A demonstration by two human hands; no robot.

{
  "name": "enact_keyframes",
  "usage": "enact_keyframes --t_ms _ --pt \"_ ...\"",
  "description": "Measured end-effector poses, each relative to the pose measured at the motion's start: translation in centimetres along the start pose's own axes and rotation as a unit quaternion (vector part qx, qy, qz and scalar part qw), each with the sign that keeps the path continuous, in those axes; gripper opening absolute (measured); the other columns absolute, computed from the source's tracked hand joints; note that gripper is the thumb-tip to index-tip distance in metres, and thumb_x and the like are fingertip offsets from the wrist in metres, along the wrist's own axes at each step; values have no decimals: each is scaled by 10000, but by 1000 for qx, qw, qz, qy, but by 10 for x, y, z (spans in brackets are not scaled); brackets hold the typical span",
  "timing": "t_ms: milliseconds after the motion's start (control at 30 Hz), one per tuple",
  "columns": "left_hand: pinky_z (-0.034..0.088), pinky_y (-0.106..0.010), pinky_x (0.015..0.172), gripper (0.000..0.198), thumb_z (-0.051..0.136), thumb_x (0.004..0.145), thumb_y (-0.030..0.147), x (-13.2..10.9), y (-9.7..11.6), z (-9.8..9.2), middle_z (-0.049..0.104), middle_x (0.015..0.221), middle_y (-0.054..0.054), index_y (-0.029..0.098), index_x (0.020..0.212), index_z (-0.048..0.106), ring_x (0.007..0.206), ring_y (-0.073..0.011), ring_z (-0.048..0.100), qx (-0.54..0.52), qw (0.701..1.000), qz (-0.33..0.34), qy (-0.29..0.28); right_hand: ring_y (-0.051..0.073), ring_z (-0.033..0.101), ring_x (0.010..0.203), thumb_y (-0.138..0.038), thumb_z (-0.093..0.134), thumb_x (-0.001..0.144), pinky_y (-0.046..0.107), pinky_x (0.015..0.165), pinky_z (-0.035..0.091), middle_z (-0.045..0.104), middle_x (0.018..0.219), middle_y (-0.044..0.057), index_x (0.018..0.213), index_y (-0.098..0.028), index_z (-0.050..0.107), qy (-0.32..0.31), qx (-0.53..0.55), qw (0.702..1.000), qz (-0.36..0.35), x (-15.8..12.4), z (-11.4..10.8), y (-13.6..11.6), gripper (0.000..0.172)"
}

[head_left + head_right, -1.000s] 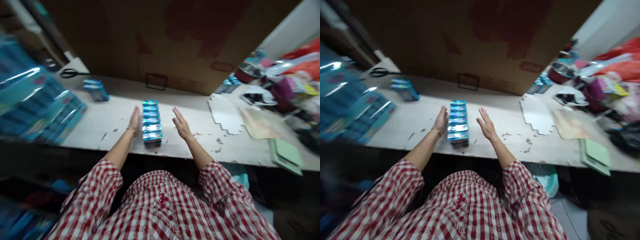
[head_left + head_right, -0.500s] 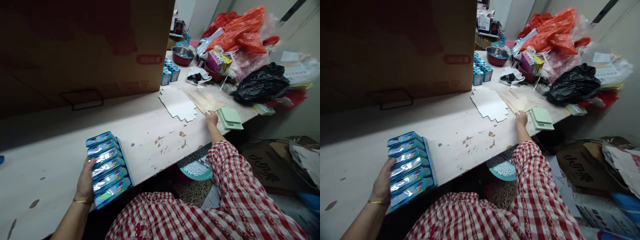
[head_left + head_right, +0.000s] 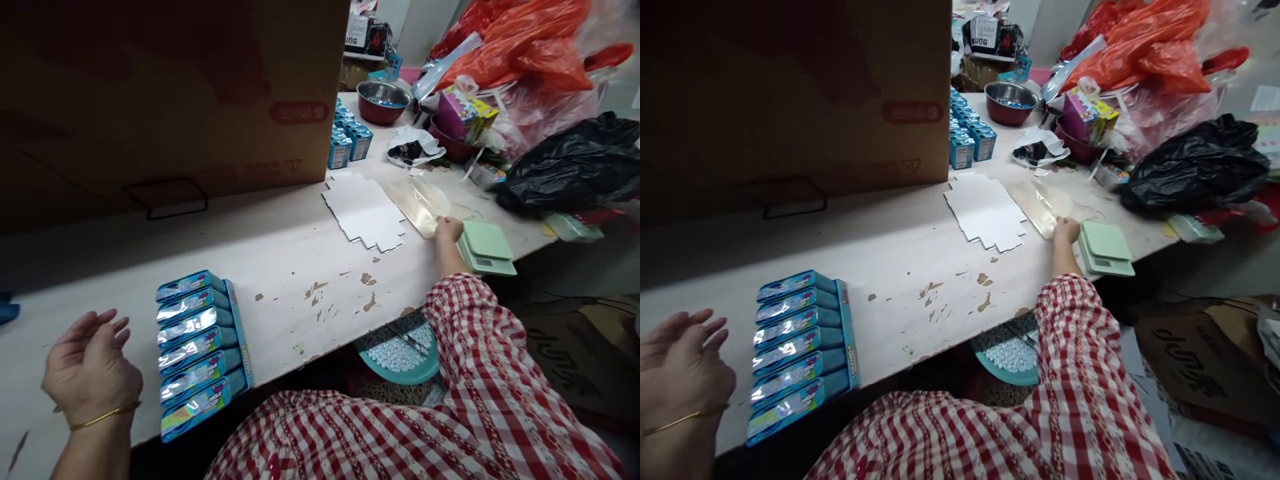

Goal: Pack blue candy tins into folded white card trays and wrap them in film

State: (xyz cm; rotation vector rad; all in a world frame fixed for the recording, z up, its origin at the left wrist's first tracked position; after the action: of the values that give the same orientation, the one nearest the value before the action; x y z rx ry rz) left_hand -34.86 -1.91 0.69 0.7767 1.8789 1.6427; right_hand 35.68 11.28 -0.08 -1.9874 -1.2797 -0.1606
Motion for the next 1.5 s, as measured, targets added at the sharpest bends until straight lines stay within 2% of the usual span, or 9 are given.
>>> enact_keyframes --t_ms 67,233,400,567,800,900,1000,1133,1500 --pt "490 -299 887 192 597 725 311 -17 22 12 669 824 228 493 754 649 814 -104 638 -29 998 59 -18 120 482 618 -311 450 861 277 629 373 555 589 48 552 -156 536 -2 24 999 -35 -21 7 -59 357" --pt "542 -380 663 497 616 657 614 -90 13 101 684 952 -106 189 909 664 786 -229 645 -49 890 -160 -425 104 521 647 -356 476 887 230 636 402 590 690 10 738 -178 580 -91 193 912 -351 -178 14 -293 255" --pt "527 -271 587 388 648 724 442 -88 16 93 659 791 -64 125 945 619 621 -122 609 -185 877 -216 -387 133 525 652 -382 471 889 257 633 381 603 671 21 764 -188 593 -133 200 813 -531 -312 -10 -412 261" --pt "536 -284 609 171 563 781 191 -61 0 40 637 667 -35 103 920 610 577 -115 605 -239 879 -250 -327 190 529 928 -249 462 897 305 763 380 631 1061 86 1111 -182 581 -107 125 778 -607 -353 -7 -431 254" --pt "507 -276 641 345 666 720 204 -48 -21 4 619 645 -10 114 1034 556 546 -104 596 -207 879 -221 -369 161 512 832 -120 459 875 272 720 359 650 940 68 1034 -155 621 -39 114 715 -688 -387 -21 -448 230" --pt "502 -307 667 485 700 699 328 -33 -16 -16 595 662 -10 103 1094 529 575 -110 575 -115 935 -125 -310 144 488 713 -119 479 863 258 651 333 624 768 37 868 -163 637 -26 94 729 -678 -389 -20 -460 164" --pt "479 -391 820 811 805 508 444 -24 19 -46 609 989 -105 150 1194 487 877 -211 591 32 976 125 -177 136 453 627 -199 503 867 254 580 293 534 613 15 638 -176 561 -12 76 761 -645 -386 -14 -472 237" --pt "409 -398 960 494 700 672 453 -50 51 -47 568 1136 -115 184 1072 592 1087 -231 510 238 874 392 -164 111 440 566 -275 486 881 237 503 246 500 587 -1 583 -176 485 9 66 772 -632 -386 -13 -484 314" --pt "447 -341 917 262 462 872 319 -63 48 -39 659 967 -96 137 936 639 984 -186 582 352 767 496 -204 95 391 475 -502 366 891 244 468 195 531 577 27 540 -170 497 -120 136 806 -564 -364 4 -492 500"
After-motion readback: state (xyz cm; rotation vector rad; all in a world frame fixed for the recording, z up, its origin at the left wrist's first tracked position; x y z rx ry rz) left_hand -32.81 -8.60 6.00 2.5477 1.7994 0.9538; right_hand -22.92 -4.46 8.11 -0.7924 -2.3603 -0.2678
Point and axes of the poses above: each hand's wrist, its own x-axis towards the middle knuckle, its own z-axis out of the palm, y = z × x, the point moved 8 cm from there along x, towards the middle knuckle
